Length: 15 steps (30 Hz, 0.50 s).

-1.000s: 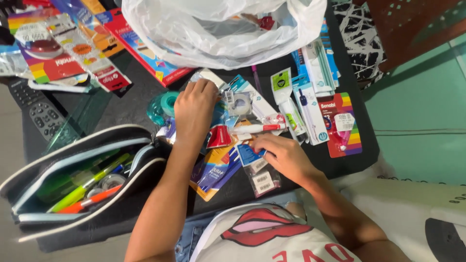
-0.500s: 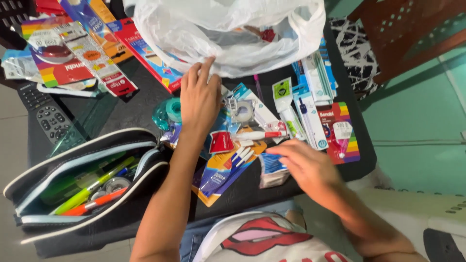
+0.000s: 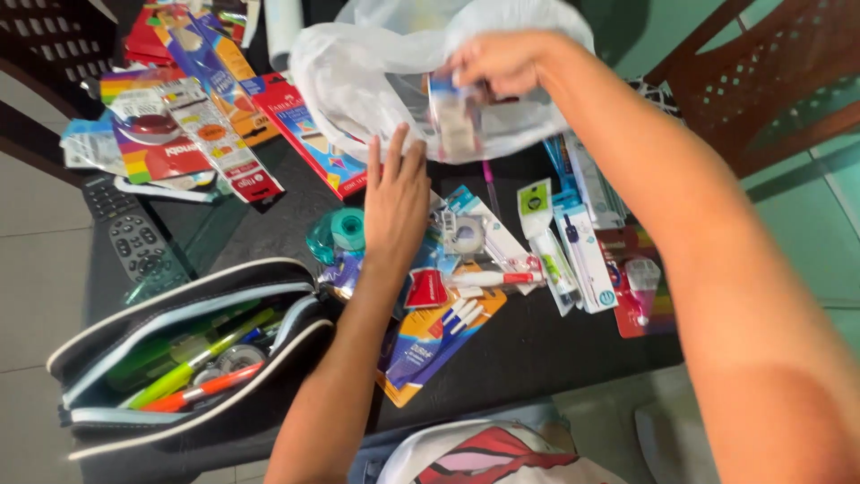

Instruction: The person unpacks stationery items from a plastic bag onto a table, removes them from packaging, and places them into a pencil case. Items handled include a correction tape, highlighters, and pens. The person opens packages, removes items, and places them into the case.

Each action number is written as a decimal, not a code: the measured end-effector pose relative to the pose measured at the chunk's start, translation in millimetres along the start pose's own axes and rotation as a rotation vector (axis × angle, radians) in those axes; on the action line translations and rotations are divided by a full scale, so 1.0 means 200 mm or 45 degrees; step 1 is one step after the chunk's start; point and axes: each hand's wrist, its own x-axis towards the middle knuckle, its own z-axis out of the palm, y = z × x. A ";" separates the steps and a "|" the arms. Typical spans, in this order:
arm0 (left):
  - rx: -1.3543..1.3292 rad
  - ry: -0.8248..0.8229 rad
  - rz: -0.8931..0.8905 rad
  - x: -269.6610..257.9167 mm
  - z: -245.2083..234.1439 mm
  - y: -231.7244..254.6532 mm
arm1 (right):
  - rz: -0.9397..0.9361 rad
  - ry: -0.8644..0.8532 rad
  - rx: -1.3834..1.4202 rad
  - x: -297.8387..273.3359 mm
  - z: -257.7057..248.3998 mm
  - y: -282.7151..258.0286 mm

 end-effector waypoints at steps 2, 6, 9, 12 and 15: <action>-0.044 -0.082 0.027 -0.01 -0.01 0.00 | -0.255 0.324 0.504 0.50 -0.31 0.10; 0.047 -0.195 0.008 -0.03 -0.07 0.03 | -0.323 0.308 0.311 0.51 -0.27 -0.06; 0.058 0.057 -0.047 -0.05 -0.10 0.05 | -0.390 0.320 0.062 0.47 -0.21 -0.13; 0.061 -0.016 -0.185 -0.03 -0.15 0.05 | -0.444 0.326 -0.192 0.50 -0.18 -0.10; -0.119 0.020 -0.155 -0.04 -0.16 0.05 | -0.303 0.175 -0.624 0.80 -0.33 0.23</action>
